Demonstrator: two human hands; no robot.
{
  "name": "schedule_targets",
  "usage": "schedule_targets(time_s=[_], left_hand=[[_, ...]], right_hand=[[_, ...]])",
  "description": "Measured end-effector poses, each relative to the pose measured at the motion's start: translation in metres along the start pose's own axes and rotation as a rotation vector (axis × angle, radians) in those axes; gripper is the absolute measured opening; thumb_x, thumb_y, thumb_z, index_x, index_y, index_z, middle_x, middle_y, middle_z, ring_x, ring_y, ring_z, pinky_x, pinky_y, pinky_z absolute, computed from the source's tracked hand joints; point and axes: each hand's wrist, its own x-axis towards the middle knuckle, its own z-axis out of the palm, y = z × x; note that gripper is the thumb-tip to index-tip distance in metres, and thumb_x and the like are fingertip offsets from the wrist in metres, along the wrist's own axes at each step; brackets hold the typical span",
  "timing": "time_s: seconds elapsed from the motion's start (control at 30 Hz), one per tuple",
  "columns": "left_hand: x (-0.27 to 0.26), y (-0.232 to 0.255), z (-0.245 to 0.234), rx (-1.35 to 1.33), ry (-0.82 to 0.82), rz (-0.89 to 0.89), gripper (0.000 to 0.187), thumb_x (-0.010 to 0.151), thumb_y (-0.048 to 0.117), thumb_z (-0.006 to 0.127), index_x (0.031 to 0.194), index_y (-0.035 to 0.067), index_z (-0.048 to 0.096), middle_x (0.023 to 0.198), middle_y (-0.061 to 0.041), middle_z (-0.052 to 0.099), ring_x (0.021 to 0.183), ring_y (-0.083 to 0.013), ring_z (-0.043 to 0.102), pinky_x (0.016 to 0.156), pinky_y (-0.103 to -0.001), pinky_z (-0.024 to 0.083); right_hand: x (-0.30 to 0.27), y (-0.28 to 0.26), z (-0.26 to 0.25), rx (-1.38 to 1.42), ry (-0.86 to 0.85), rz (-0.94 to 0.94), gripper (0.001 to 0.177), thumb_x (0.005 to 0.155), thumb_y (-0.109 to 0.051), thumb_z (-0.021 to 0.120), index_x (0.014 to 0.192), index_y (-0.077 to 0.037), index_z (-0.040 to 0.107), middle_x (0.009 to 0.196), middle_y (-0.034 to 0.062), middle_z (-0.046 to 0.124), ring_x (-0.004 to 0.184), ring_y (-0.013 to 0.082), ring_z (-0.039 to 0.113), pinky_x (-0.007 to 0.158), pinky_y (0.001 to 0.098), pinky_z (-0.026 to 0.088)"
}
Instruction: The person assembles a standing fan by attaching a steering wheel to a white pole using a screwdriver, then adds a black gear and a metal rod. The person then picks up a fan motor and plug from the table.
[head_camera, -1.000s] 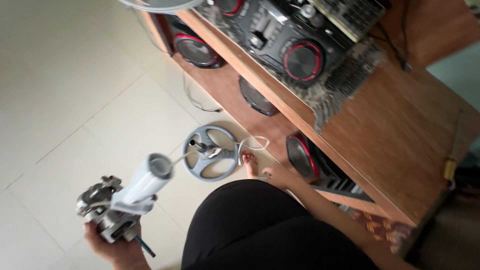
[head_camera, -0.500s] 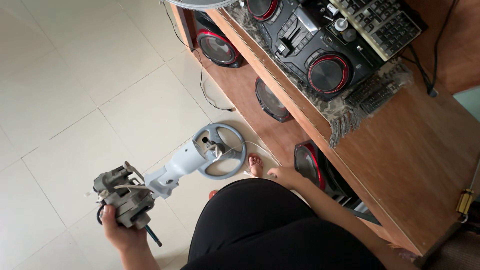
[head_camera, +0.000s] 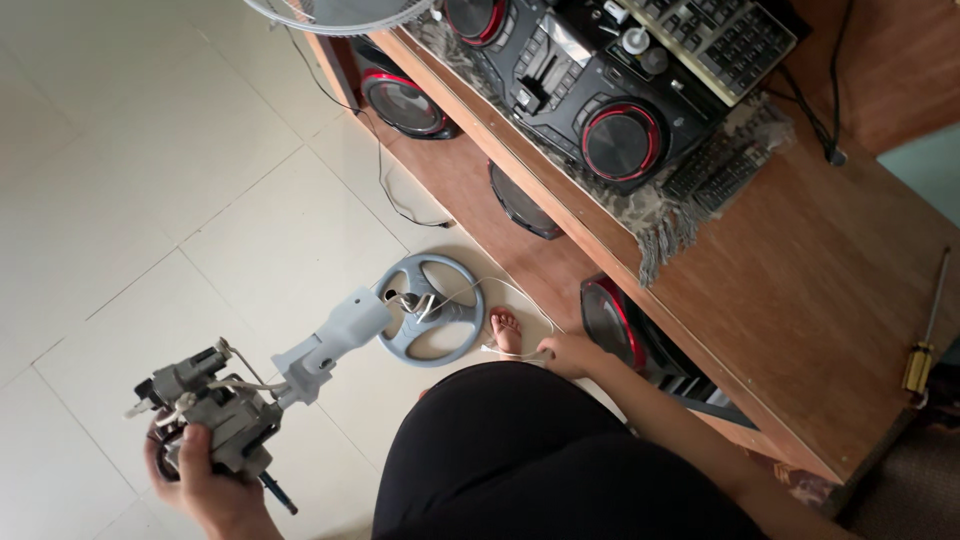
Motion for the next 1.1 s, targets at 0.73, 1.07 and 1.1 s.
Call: schedule_targets(time_s=[0.73,1.07,1.1], left_hand=[[-0.001,0.032,0.057,0.632,0.028,0.109,0.070,0.070,0.017,0.087,0.131,0.000,0.058,0.113,-0.012,0.065,0.097,-0.0174,0.065,0.081,-0.028,0.055],[-0.008,0.051,0.082,0.782,-0.117,0.137,0.074,0.063,0.025,0.088,0.127,0.002,0.060,0.106,-0.012,0.069,0.092,-0.0185,0.069,0.079,-0.033,0.058],[-0.008,0.052,0.085,0.835,-0.140,0.164,0.075,0.061,0.026,0.089,0.126,0.002,0.060,0.105,-0.012,0.070,0.093,-0.0191,0.070,0.081,-0.033,0.057]], right_hand=[[-0.012,0.062,0.037,0.192,0.022,0.151,0.050,0.078,-0.037,0.075,0.119,-0.010,0.068,0.107,0.0125,0.072,0.099,0.0266,0.071,0.087,0.0345,0.055],[0.028,-0.069,-0.018,0.972,-0.164,-0.716,0.022,0.110,-0.014,0.063,0.120,0.005,0.056,0.105,0.0134,0.056,0.103,0.0169,0.058,0.096,0.0311,0.047],[0.024,-0.086,-0.030,0.674,-0.096,-0.573,0.036,0.100,-0.014,0.061,0.133,-0.004,0.048,0.102,0.0131,0.063,0.092,0.0157,0.065,0.085,0.0296,0.051]])
